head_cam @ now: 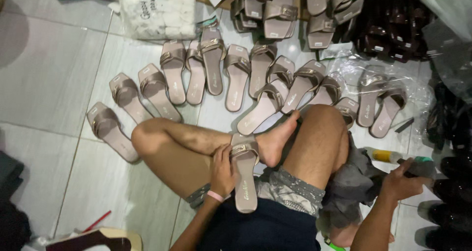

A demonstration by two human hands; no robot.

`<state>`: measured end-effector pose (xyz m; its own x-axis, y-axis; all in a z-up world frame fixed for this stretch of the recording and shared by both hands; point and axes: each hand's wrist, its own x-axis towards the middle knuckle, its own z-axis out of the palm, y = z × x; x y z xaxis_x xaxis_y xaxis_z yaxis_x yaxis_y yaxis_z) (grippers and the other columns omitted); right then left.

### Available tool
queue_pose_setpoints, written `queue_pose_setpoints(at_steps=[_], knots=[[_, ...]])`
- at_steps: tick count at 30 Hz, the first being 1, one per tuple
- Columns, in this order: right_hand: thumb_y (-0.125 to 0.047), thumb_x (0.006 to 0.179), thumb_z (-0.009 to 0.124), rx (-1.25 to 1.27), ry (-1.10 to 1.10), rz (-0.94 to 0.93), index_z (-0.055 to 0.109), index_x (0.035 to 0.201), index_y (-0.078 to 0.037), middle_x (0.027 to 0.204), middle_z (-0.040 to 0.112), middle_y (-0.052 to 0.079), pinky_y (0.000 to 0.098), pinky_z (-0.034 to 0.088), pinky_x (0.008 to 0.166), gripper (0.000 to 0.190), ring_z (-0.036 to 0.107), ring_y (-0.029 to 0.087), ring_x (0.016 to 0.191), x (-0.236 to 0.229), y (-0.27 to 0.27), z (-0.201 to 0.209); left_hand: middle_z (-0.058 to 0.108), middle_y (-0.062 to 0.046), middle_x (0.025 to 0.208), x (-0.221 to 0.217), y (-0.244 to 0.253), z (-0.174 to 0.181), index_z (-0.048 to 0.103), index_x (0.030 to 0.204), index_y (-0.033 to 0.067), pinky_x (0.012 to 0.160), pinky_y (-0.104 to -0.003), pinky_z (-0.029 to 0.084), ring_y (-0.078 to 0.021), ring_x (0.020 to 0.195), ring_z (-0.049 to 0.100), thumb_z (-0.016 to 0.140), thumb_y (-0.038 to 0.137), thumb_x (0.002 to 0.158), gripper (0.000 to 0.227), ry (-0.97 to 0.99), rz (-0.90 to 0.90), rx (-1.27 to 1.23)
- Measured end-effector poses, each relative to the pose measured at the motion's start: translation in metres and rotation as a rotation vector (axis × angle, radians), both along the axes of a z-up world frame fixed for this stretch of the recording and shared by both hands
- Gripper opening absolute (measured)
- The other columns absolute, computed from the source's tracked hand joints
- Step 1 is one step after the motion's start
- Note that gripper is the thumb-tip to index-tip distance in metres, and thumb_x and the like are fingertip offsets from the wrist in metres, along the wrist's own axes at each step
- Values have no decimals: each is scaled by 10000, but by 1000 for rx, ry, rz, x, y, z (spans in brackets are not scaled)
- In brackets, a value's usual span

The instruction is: The person sits on the floor and wipes multiple beige slippers with a dark cloth. They pick up each slipper, wipe the upper and sole surfaces, and place them back on the floor. The person occasionally picks up a small bottle, likely containing cleaning solution, and applies it to the cloth before continuing to wipe the slippers.

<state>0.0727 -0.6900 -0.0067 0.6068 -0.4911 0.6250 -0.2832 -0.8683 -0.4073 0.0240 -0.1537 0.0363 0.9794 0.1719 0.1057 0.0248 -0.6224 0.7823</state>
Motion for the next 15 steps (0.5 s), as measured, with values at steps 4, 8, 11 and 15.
queue_pose_setpoints(at_steps=[4,8,11,15], knots=[[-136,1114,661,-98,182,-116,640,1086,66,997,742,265,509,541,757,205,707,457,868,-14,5,15,609,-192,1274,-20,-2,-7,482,1369,6,1015,-419,479,-336,1190,586,573,46,962,419,68,195,-495],[-58,1203,659,-150,125,-126,725,993,24,955,760,223,526,498,781,235,692,432,846,-37,29,32,648,-159,1228,-28,5,5,333,1476,238,878,-429,516,-295,1057,618,513,-16,988,579,205,337,-1300],[60,1123,469,-214,-195,280,601,1256,188,1190,678,304,451,550,928,227,687,415,1058,-44,65,34,640,-110,1269,-15,6,21,411,1467,122,978,-356,482,-213,1139,603,513,1,1011,483,159,256,-1084],[-25,1120,683,134,-167,333,652,1233,115,1144,705,204,395,543,833,183,697,321,969,-39,122,43,599,-73,1357,11,-5,55,467,1465,2,1097,-299,428,-148,1257,555,538,55,1031,444,101,63,-1111]])
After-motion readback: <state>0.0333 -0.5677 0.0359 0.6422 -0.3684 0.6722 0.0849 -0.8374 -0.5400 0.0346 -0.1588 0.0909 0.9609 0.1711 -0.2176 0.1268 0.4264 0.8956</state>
